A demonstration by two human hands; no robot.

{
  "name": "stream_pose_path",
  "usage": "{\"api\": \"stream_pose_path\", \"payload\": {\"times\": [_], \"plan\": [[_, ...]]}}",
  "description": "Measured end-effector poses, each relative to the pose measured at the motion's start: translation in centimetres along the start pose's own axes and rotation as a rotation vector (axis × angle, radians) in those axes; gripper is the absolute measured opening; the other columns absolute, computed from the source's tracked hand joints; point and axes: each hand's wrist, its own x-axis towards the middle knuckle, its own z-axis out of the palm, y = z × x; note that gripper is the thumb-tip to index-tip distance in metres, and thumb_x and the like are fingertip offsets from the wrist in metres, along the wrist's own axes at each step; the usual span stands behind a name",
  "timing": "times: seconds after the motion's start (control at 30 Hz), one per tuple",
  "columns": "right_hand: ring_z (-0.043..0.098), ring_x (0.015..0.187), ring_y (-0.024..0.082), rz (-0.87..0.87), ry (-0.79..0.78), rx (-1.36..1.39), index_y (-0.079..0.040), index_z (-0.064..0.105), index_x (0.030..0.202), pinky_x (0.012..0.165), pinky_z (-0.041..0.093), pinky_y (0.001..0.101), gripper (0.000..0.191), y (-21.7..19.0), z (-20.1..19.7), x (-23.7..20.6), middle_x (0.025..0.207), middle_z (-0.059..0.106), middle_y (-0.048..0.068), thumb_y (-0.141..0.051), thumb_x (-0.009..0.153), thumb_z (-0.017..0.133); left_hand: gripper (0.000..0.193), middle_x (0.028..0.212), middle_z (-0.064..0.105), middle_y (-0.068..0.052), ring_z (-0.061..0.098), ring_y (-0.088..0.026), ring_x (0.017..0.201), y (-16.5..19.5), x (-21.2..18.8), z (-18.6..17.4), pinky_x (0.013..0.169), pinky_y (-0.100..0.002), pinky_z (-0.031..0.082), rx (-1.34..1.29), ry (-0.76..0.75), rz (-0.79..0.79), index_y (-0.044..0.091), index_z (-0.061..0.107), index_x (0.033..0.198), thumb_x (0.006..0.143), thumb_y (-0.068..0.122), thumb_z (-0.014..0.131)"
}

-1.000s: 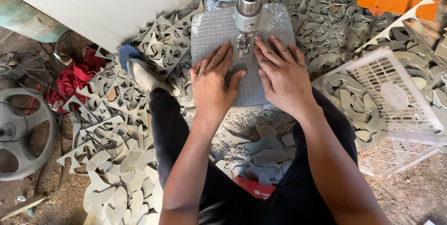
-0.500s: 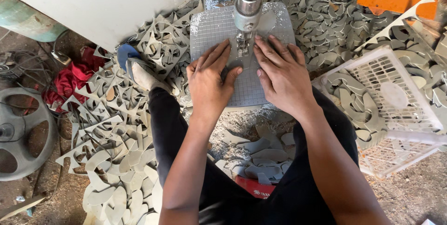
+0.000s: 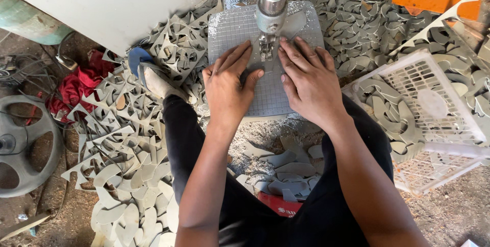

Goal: The person sits on the floor and uses a vertical cutting machine to cut gray material pieces. They repeatedly place each piece under the cutter, guide it through, and remove the cut piece, continuing the process throughout the clip.

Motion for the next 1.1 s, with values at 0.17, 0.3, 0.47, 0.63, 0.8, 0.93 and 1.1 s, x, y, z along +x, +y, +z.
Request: {"api": "stream_pose_path", "payload": {"times": [0.17,0.3,0.47,0.63,0.8,0.93,1.1], "plan": [[0.039,0.151,0.025,0.01,-0.01,-0.002,-0.002,0.059,0.146,0.121,0.026,0.0497,0.049,0.0,0.1,0.1,0.165,0.042,0.004,-0.02,0.101,0.053,0.054,0.139,0.067,0.002,0.061,-0.02,0.129,0.1,0.2,-0.1,0.103,-0.04,0.039,0.023,0.005,-0.007,0.009,0.071,0.129,0.081,0.03,0.084],[0.039,0.151,0.024,0.016,-0.015,-0.034,-0.002,0.059,0.146,0.121,0.026,0.05,0.049,-0.1,0.2,0.2,0.165,0.042,0.003,-0.021,0.101,0.052,0.053,0.138,0.068,0.003,0.061,-0.02,0.128,0.1,0.4,-0.2,0.1,-0.04,0.04,0.004,0.005,-0.02,0.011,0.072,0.13,0.082,0.031,0.084],[0.039,0.151,0.024,0.017,-0.014,-0.037,-0.002,0.06,0.145,0.121,0.027,0.0499,0.048,-0.1,0.2,0.3,0.165,0.043,0.004,-0.021,0.101,0.052,0.052,0.137,0.069,0.004,0.062,-0.02,0.127,0.1,0.7,-0.2,0.099,-0.04,0.04,-0.032,0.009,-0.026,0.017,0.072,0.132,0.083,0.032,0.082],[0.04,0.15,0.024,0.02,0.006,-0.033,-0.002,0.06,0.145,0.121,0.027,0.0502,0.049,-0.2,0.2,0.4,0.163,0.045,0.005,-0.021,0.101,0.054,0.039,0.135,0.07,0.006,0.062,-0.019,0.123,0.0,0.8,-0.3,0.097,-0.04,0.04,-0.009,0.008,-0.021,0.023,0.078,0.12,0.083,0.033,0.082],[0.041,0.15,0.024,0.024,0.01,-0.035,-0.001,0.06,0.145,0.121,0.028,0.0497,0.048,-0.3,0.2,0.5,0.162,0.046,0.006,-0.021,0.101,0.054,0.036,0.135,0.07,0.007,0.062,-0.02,0.122,-0.1,1.1,-0.4,0.094,-0.039,0.039,-0.039,0.004,-0.02,0.023,0.08,0.118,0.084,0.033,0.082],[0.041,0.15,0.024,0.019,0.015,-0.049,-0.001,0.061,0.144,0.12,0.028,0.05,0.048,-0.2,0.2,0.6,0.163,0.046,0.006,-0.021,0.101,0.054,0.037,0.134,0.071,0.007,0.062,-0.02,0.119,-0.2,1.3,-0.5,0.094,-0.04,0.039,-0.043,-0.005,-0.031,0.023,0.079,0.119,0.084,0.033,0.081],[0.042,0.149,0.024,0.018,0.018,-0.057,0.0,0.061,0.143,0.119,0.028,0.0496,0.048,-0.3,0.3,0.7,0.163,0.046,0.007,-0.021,0.1,0.055,0.036,0.134,0.071,0.007,0.062,-0.02,0.119,-0.2,1.5,-0.6,0.095,-0.04,0.038,-0.043,-0.006,-0.03,0.023,0.079,0.119,0.085,0.034,0.081]]}}
